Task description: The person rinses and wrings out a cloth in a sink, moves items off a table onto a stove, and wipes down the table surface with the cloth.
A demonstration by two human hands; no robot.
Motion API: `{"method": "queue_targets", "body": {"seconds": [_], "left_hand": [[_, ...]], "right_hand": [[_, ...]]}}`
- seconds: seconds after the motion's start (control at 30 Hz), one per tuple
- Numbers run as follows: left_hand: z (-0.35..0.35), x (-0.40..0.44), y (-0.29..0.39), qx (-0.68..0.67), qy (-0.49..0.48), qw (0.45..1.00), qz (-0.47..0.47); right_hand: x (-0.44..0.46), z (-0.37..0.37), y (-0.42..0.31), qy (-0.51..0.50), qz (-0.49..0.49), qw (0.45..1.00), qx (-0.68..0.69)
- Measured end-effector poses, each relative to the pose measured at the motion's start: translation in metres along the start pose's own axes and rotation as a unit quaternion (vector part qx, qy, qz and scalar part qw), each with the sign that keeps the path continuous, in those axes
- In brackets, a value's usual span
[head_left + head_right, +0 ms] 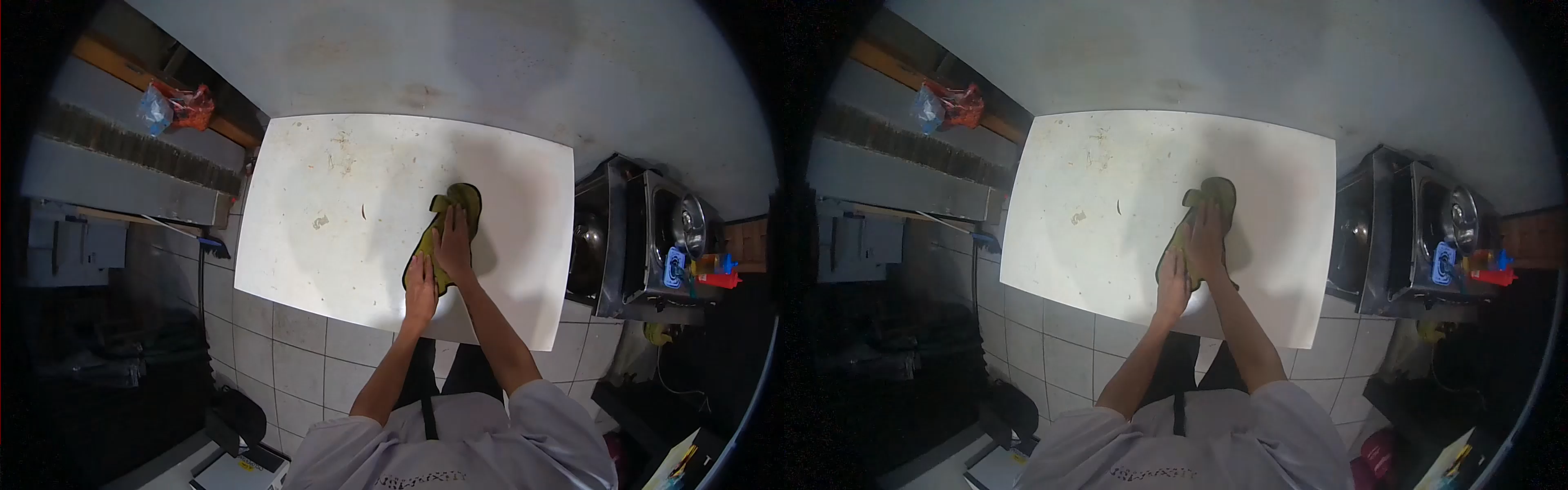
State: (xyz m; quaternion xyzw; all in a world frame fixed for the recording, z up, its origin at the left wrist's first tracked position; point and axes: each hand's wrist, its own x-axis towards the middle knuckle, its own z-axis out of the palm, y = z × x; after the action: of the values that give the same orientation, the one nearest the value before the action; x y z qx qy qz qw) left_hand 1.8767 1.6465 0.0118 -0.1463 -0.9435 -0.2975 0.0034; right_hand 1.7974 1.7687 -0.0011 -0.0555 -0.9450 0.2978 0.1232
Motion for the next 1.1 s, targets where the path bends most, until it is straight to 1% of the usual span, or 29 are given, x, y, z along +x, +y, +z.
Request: {"method": "queue_targets", "body": {"seconds": [0.03,0.07,0.1,0.17,0.2,0.23,0.3,0.33,0.4,0.53,0.6,0.7,0.93,1.0,1.1], "left_hand": [[0.001,-0.001,-0.006,0.018,-0.022,0.999,0.016],[0.002,0.000,-0.010,0.036,-0.043,0.998,0.034],[0.001,0.002,-0.011,0.033,-0.048,0.998,0.036],[-0.004,0.007,-0.012,-0.025,-0.074,0.997,0.000],[-0.008,0.009,-0.013,-0.014,-0.100,0.995,0.002],[-0.012,0.012,-0.013,-0.017,-0.102,0.995,0.002],[-0.014,0.017,-0.013,-0.011,-0.116,0.993,-0.007],[-0.015,0.018,-0.014,-0.013,-0.119,0.993,-0.007],[-0.015,0.026,-0.018,0.019,-0.113,0.993,0.010],[-0.009,0.045,-0.021,0.051,-0.118,0.992,0.009],[-0.006,0.056,-0.022,0.049,-0.109,0.993,0.008],[-0.003,0.074,-0.024,0.072,-0.120,0.990,0.013],[0.008,0.126,-0.019,0.091,-0.111,0.990,-0.016],[0.011,0.138,-0.021,0.067,-0.090,0.994,-0.004],[0.017,0.152,-0.024,0.083,-0.093,0.992,-0.031]], "right_hand": [[0.006,0.008,0.001,0.014,0.008,0.999,-0.028],[0.011,0.014,0.001,0.024,0.045,0.995,-0.083],[0.012,0.014,-0.001,0.024,0.051,0.995,-0.086],[0.014,0.011,-0.006,0.053,0.073,0.992,-0.088],[0.014,0.012,-0.005,0.057,0.092,0.991,-0.079],[0.016,0.014,-0.004,0.056,0.093,0.991,-0.082],[0.019,0.014,-0.002,0.046,0.113,0.982,-0.145],[0.021,0.013,-0.002,0.044,0.115,0.981,-0.147],[0.030,0.013,0.000,0.033,0.127,0.975,-0.178],[0.050,0.013,0.008,0.035,0.146,0.973,-0.175],[0.065,0.014,0.015,0.034,0.128,0.977,-0.169],[0.089,0.015,0.022,0.030,0.116,0.979,-0.165],[0.149,0.021,0.042,0.015,0.079,0.983,-0.167],[0.165,0.024,0.046,-0.006,0.066,0.985,-0.157],[0.183,0.030,0.046,-0.010,0.044,0.987,-0.155]]}}
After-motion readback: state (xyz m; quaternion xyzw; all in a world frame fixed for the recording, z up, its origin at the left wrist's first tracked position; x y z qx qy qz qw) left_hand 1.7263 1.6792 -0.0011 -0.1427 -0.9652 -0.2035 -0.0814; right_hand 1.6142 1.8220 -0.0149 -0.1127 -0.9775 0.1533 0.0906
